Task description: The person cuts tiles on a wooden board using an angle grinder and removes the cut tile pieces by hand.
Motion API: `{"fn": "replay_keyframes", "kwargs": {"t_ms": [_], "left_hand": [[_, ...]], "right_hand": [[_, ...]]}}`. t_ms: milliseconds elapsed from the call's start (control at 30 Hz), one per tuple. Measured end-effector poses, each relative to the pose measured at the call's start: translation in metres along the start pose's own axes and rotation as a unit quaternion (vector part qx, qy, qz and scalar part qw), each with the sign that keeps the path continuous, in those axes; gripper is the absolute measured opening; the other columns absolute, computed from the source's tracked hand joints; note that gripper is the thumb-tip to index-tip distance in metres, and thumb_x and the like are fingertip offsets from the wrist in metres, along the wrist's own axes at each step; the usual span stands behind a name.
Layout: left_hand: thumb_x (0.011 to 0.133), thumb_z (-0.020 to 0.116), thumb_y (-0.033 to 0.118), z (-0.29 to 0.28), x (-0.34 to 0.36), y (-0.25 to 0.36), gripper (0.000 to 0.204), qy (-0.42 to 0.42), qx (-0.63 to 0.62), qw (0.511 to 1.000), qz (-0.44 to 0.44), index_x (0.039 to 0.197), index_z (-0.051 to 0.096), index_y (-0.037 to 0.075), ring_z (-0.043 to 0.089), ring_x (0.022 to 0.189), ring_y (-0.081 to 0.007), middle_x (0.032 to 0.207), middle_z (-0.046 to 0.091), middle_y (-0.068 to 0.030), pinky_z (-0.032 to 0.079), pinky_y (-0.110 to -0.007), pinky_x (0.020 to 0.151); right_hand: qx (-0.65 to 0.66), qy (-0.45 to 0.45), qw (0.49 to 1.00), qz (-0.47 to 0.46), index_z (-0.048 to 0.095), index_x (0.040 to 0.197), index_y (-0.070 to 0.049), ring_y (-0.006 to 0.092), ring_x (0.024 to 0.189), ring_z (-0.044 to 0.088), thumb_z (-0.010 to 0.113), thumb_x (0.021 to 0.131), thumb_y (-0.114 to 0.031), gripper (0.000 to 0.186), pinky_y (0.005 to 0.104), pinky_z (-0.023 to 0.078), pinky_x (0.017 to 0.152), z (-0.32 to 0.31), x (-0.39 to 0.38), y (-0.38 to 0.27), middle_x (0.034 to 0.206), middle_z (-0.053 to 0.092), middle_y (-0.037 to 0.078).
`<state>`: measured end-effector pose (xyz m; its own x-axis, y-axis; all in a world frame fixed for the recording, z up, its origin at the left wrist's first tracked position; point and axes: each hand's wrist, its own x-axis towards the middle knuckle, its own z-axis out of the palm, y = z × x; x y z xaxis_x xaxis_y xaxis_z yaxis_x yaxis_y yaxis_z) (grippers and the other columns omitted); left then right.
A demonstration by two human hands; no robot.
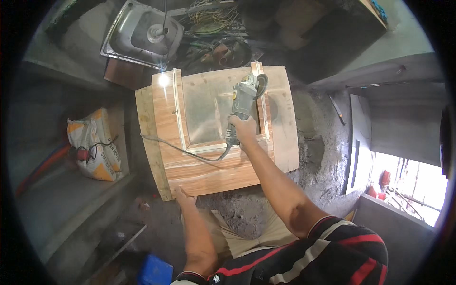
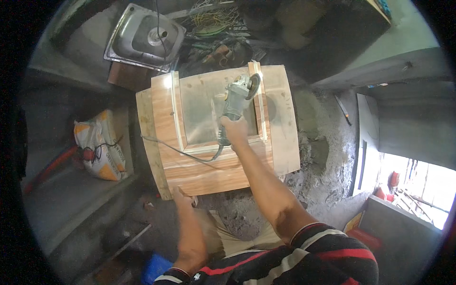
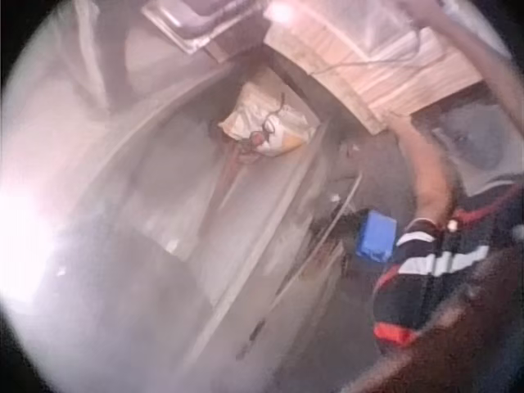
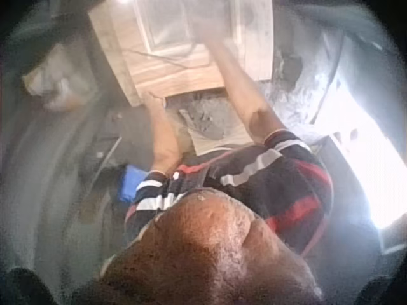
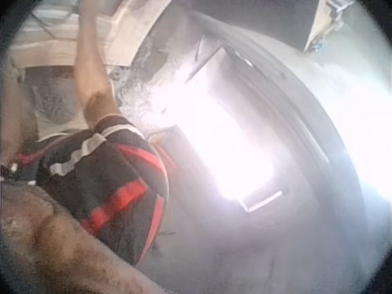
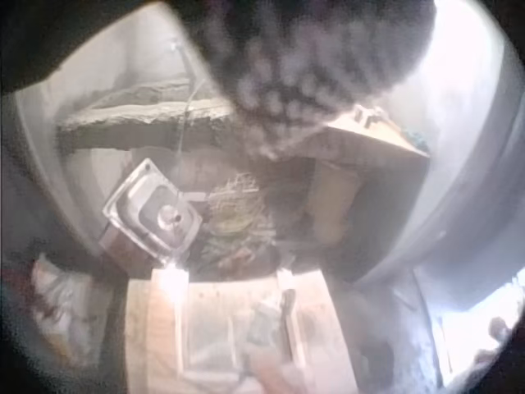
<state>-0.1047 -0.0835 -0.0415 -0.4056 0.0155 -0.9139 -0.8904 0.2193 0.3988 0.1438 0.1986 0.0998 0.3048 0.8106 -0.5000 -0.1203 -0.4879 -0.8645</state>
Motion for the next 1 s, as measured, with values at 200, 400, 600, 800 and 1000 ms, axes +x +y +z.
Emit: {"fn": "replay_keyframes", "kwargs": {"t_ms": [200,400,600,800,1000], "left_hand": [[0.104,0.074,0.042,-0.041,0.023,0.046,0.070,0.022,0.187,0.981,-0.047,0.151,0.050,-0.004,0.066,0.111,-0.0291,0.129,0.063,-0.0183,0.057,-0.052,0.094],[0.097,0.079,0.042,0.028,-0.029,0.032,0.090,0.204,0.461,0.796,0.335,0.162,0.040,-0.005,0.066,0.129,-0.0397,0.141,0.061,-0.0295,0.055,-0.059,0.105],[0.093,0.080,0.049,0.126,-0.020,0.066,0.100,0.036,0.683,0.586,0.434,0.168,0.035,0.001,0.035,0.158,-0.0514,0.171,0.037,-0.0298,0.026,-0.067,0.129],[0.091,0.080,0.054,0.186,0.013,-0.002,0.111,-0.054,0.707,0.434,0.556,0.174,0.025,0.005,0.015,0.165,-0.0552,0.178,0.021,-0.0324,0.014,-0.074,0.130],[0.087,0.081,0.065,0.227,-0.020,0.044,0.120,0.072,0.748,0.495,0.436,0.176,0.023,0.010,0.012,0.166,-0.0536,0.180,0.012,-0.0323,0.020,-0.072,0.129]], "right_hand": [[0.023,-0.007,0.999,0.036,0.069,0.116,0.000,0.0156,0.076,0.069,0.077,0.084,-0.010,0.034,0.0353,0.059,0.068,-0.002,0.004,0.017,0.092,0.071,0.006],[-0.032,0.017,0.999,-0.017,0.060,0.141,-0.002,0.0180,0.086,0.070,0.076,0.084,-0.007,0.059,0.0355,0.060,0.078,-0.034,0.020,0.001,0.107,0.070,0.007],[-0.003,0.026,0.999,-0.021,0.056,0.147,-0.001,0.0170,0.084,0.069,0.075,0.084,-0.007,0.065,0.0348,0.060,0.071,-0.023,0.037,0.004,0.101,0.069,0.006],[-0.014,0.067,0.996,-0.052,0.057,0.146,-0.001,0.0158,0.083,0.069,0.076,0.084,-0.009,0.066,0.0341,0.059,0.072,-0.015,0.056,-0.005,0.104,0.070,0.007],[-0.013,0.071,0.997,-0.018,0.069,0.117,0.000,0.0188,0.080,0.071,0.080,0.082,-0.018,0.041,0.0364,0.058,0.073,-0.027,0.074,-0.032,0.095,0.073,0.008]]}}
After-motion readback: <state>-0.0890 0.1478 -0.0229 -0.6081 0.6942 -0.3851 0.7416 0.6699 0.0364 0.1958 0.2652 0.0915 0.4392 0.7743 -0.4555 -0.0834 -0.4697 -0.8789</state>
